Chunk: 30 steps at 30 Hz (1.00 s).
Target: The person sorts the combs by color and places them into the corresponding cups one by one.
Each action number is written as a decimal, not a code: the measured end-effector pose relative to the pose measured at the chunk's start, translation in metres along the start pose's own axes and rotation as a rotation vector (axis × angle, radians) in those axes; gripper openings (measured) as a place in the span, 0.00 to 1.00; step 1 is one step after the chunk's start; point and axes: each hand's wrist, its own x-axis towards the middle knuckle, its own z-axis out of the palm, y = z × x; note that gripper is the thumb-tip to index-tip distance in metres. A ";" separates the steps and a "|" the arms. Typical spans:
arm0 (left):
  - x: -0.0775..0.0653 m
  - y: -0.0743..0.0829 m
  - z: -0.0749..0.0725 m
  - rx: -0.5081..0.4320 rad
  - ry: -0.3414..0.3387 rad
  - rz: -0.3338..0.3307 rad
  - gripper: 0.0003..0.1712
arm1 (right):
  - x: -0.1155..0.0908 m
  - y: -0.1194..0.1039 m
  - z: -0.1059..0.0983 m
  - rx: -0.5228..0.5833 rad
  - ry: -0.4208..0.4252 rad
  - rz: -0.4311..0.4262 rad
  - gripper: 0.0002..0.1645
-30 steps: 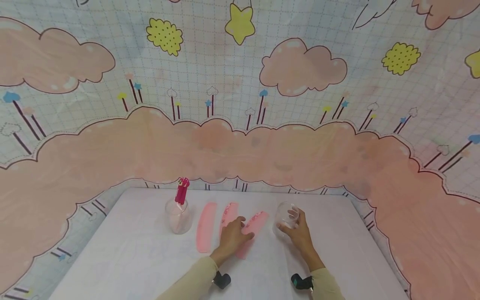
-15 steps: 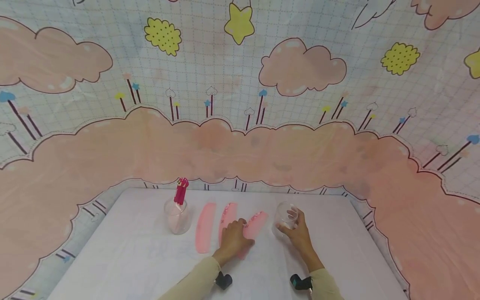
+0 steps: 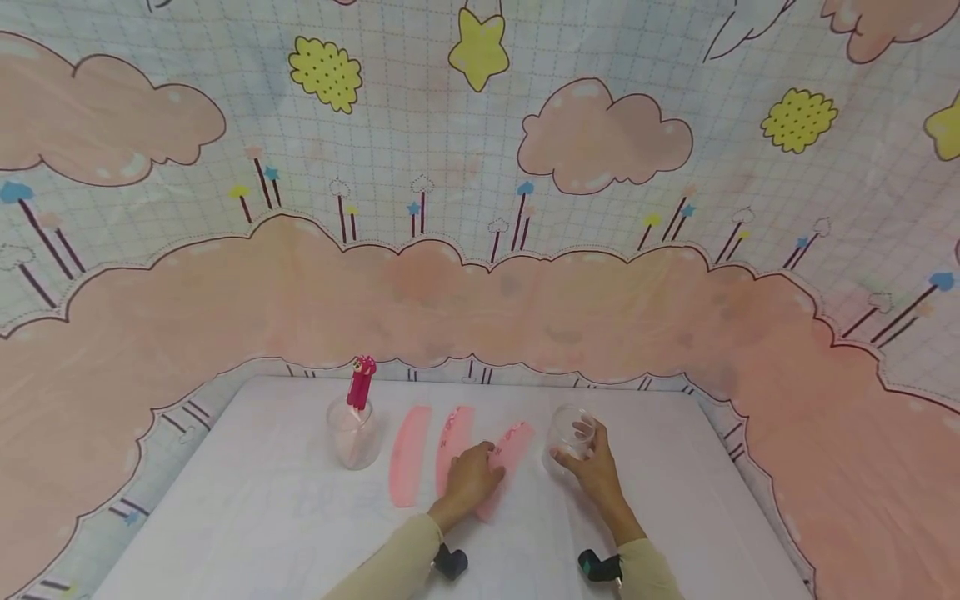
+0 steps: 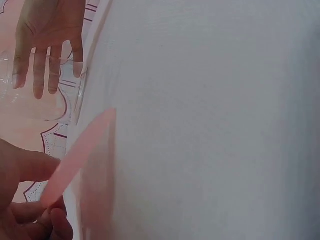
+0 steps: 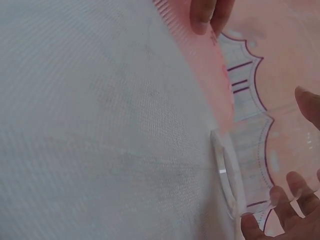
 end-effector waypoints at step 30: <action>-0.004 -0.003 -0.047 -0.310 0.097 0.117 0.05 | 0.000 0.000 0.004 0.027 0.011 0.002 0.55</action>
